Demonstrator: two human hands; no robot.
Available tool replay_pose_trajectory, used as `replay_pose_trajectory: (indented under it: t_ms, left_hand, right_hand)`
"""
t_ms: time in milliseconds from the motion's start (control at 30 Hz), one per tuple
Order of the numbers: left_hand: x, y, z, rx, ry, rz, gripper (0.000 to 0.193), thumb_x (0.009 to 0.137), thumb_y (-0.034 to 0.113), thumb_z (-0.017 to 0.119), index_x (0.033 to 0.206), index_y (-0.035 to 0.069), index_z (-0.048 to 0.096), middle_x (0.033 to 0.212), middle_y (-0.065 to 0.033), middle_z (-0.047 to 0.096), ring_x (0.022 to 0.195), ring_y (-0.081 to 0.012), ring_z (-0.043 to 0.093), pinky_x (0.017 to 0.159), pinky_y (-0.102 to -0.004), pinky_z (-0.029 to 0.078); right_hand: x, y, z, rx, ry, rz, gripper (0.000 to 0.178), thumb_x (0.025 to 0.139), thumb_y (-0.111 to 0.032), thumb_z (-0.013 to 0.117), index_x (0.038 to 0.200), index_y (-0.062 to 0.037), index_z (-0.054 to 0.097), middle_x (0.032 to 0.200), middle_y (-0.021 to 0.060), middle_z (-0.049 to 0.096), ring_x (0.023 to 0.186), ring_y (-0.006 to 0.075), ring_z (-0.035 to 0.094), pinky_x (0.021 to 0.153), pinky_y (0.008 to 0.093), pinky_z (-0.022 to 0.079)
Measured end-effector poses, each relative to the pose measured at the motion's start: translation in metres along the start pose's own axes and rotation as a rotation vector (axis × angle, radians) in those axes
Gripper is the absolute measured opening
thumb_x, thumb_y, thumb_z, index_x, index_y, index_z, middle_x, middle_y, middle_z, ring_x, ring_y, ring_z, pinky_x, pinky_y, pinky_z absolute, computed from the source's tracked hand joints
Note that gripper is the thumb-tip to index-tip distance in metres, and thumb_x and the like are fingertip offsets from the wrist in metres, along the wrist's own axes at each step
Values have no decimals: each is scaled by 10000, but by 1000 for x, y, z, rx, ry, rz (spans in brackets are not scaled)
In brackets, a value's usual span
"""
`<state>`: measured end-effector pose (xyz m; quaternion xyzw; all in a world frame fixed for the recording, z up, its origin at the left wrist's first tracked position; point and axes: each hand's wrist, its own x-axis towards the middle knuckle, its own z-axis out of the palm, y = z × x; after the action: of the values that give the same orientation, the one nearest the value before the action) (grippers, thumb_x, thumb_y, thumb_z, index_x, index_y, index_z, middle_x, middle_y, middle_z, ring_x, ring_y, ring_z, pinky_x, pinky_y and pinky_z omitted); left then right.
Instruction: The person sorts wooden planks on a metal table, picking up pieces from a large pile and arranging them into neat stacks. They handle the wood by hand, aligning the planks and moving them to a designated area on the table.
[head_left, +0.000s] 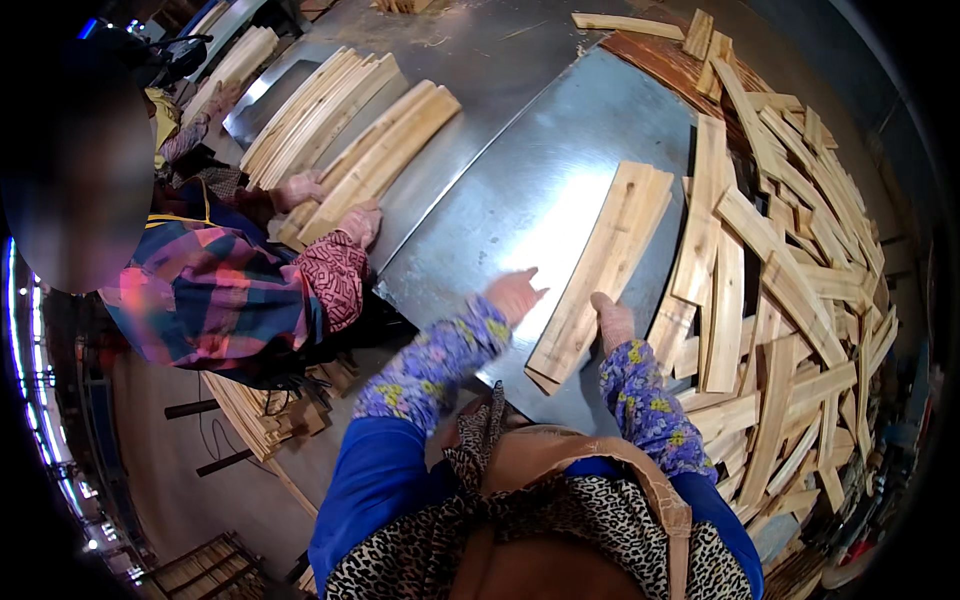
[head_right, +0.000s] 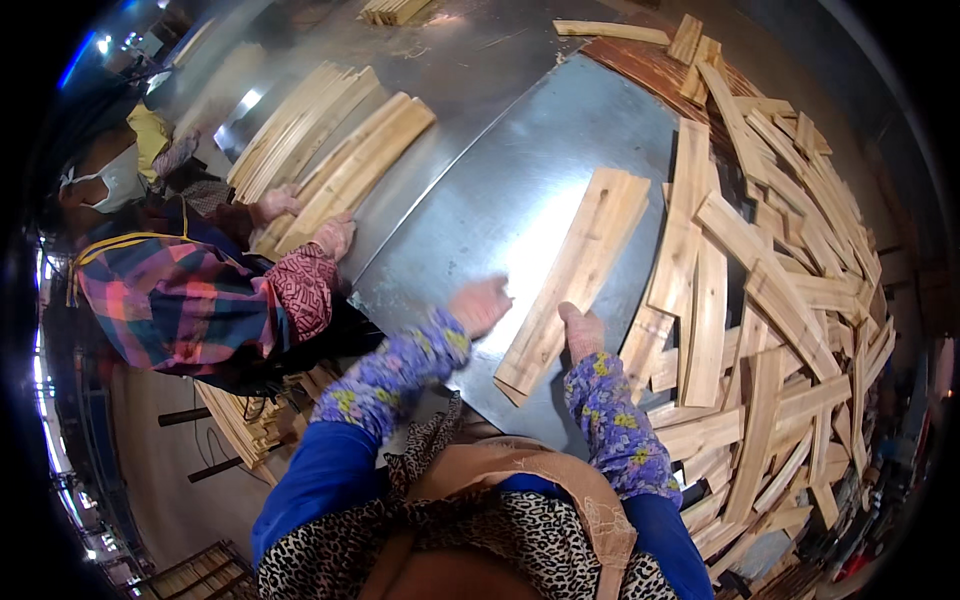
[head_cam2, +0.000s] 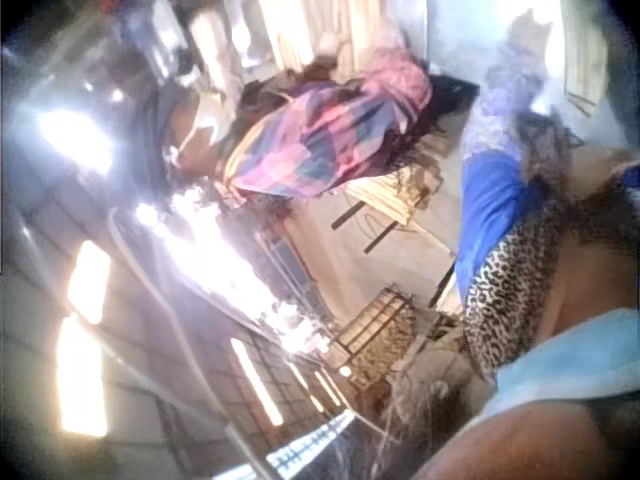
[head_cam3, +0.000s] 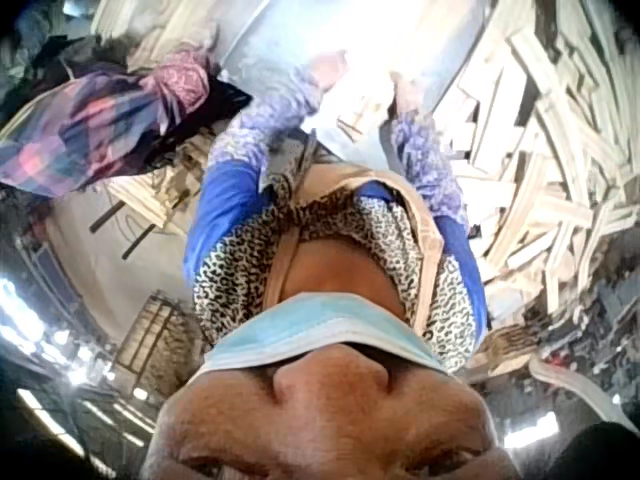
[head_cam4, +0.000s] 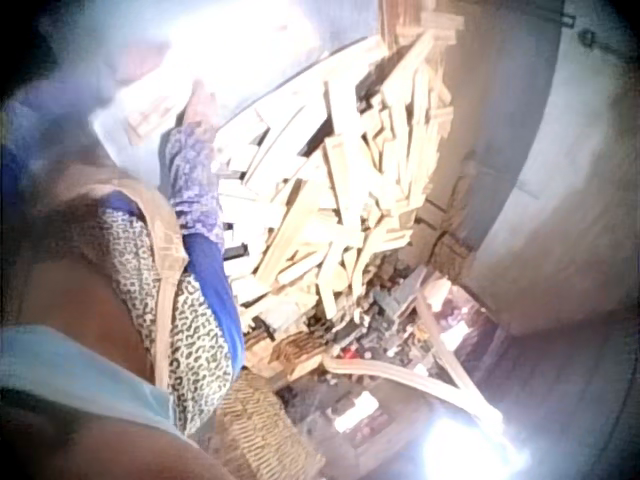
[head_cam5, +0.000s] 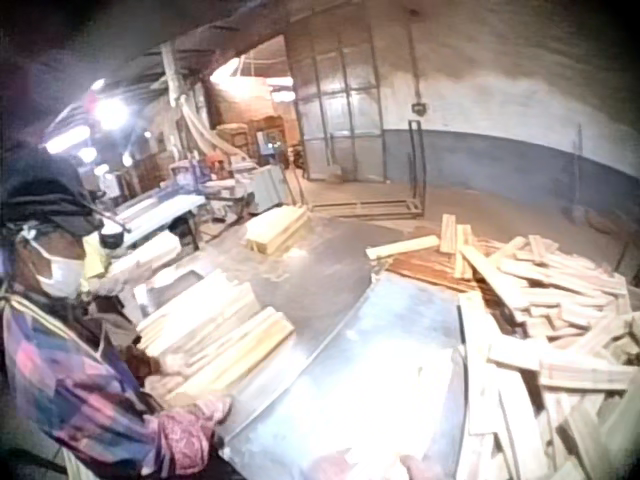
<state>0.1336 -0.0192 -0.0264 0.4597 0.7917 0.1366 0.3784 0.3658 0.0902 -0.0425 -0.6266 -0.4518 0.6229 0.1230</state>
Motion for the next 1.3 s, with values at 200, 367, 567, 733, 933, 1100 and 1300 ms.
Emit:
replay_pose_trajectory:
  t_ms: [200, 367, 567, 733, 933, 1100, 1300]
  left_hand:
    - [45, -78, -221, 511, 773, -55, 694, 966, 400, 697, 1524, 7, 573, 1423, -244, 687, 1356, -418, 628, 1179, -491, 489]
    - [46, -145, -224, 787, 629, -216, 867, 921, 475, 769, 1596, 21, 470, 1550, -244, 533, 1435, -432, 527, 1189, -591, 412]
    - [100, -202, -236, 893, 687, -436, 697, 1042, 369, 637, 1669, 141, 436, 1545, -200, 493, 1385, -424, 505, 1154, -635, 372]
    - [116, -237, -244, 830, 700, -471, 640, 1071, 352, 641, 1668, 213, 459, 1286, -163, 663, 1204, -357, 642, 1118, -606, 417]
    - [90, -175, -244, 1002, 864, 85, 688, 975, 248, 695, 1612, 107, 474, 1081, -108, 739, 994, -292, 737, 954, -511, 593]
    - [29, -6, -216, 709, 765, 193, 886, 831, 217, 822, 1631, 93, 461, 1479, -190, 612, 1379, -370, 602, 1162, -445, 510]
    - [8, 281, -44, -641, -245, 872, 757, 943, 174, 689, 1648, 24, 456, 1522, -153, 602, 1380, -286, 605, 1175, -426, 513]
  right_hand:
    - [12, 16, -8, 73, -55, 30, 796, 953, -421, 754, 1482, 144, 570, 1263, 234, 756, 1138, 355, 718, 1033, 441, 534]
    - [14, 33, -11, -52, 6, -175, 796, 995, -459, 712, 1505, 127, 537, 1335, 218, 734, 1153, 327, 715, 1035, 411, 545]
    - [13, 45, -30, -216, -15, -252, 764, 1079, -451, 700, 1599, 59, 468, 1484, 192, 654, 1310, 274, 638, 1128, 384, 495]
    - [-7, 45, -27, -435, 98, -313, 998, 1031, -669, 643, 1697, 21, 366, 1563, 318, 608, 1472, 429, 586, 1225, 452, 446]
    - [-83, 5, -55, -503, 73, -103, 903, 1032, -564, 623, 1692, 1, 380, 1547, 309, 626, 1422, 435, 630, 1225, 454, 466]
    - [-135, -6, -80, -402, 98, -259, 875, 1004, -533, 725, 1702, -95, 430, 1515, 252, 664, 1407, 408, 636, 1206, 482, 489]
    - [-157, 23, -157, 161, 130, -678, 1169, 947, -609, 812, 1765, -61, 182, 1675, 281, 513, 1516, 397, 543, 1239, 458, 453]
